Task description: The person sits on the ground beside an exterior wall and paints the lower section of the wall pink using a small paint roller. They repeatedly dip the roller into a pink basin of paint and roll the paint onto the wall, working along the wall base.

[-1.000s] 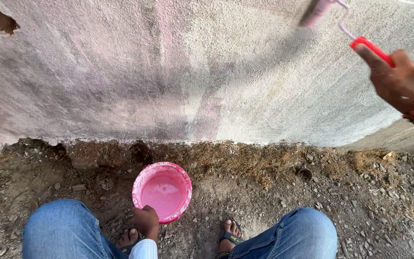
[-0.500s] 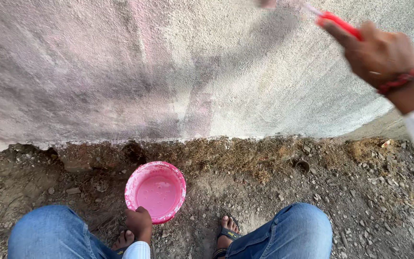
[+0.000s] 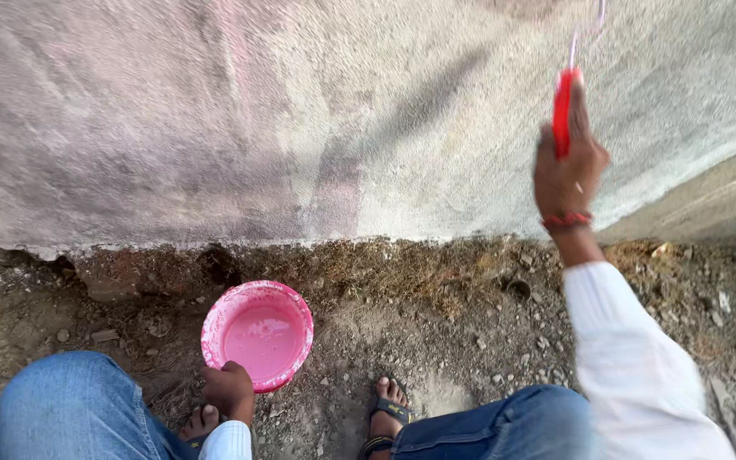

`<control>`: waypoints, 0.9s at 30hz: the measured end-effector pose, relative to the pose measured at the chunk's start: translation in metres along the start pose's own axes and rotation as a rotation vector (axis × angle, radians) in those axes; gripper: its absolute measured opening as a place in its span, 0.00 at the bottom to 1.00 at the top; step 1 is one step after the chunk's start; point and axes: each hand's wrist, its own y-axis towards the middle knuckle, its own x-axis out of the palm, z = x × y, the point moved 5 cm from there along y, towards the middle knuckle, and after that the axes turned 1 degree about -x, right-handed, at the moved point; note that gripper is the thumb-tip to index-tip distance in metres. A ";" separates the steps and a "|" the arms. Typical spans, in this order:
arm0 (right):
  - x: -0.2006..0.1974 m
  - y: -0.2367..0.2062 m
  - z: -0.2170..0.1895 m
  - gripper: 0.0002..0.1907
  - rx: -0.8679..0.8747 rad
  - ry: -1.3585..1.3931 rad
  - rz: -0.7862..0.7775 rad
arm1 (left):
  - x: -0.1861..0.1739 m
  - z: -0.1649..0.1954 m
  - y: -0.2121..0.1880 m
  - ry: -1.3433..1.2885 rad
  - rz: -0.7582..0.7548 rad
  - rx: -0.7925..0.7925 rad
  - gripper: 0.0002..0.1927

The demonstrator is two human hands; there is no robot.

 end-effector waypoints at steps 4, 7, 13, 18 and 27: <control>0.029 0.011 -0.008 0.31 0.052 0.057 0.116 | 0.001 -0.007 -0.001 -0.043 0.011 0.022 0.20; 0.050 -0.004 -0.007 0.29 0.047 0.188 0.200 | 0.000 -0.008 0.000 -0.026 0.015 0.029 0.20; 0.107 -0.124 -0.010 0.37 0.166 0.047 0.101 | -0.001 -0.010 0.006 0.019 0.020 0.032 0.21; 0.160 -0.210 0.006 0.39 0.396 0.019 -0.086 | -0.005 -0.015 0.006 0.004 0.039 0.036 0.20; 0.197 -0.338 0.007 0.34 0.512 0.107 -0.440 | -0.023 -0.002 0.000 -0.034 0.001 0.048 0.20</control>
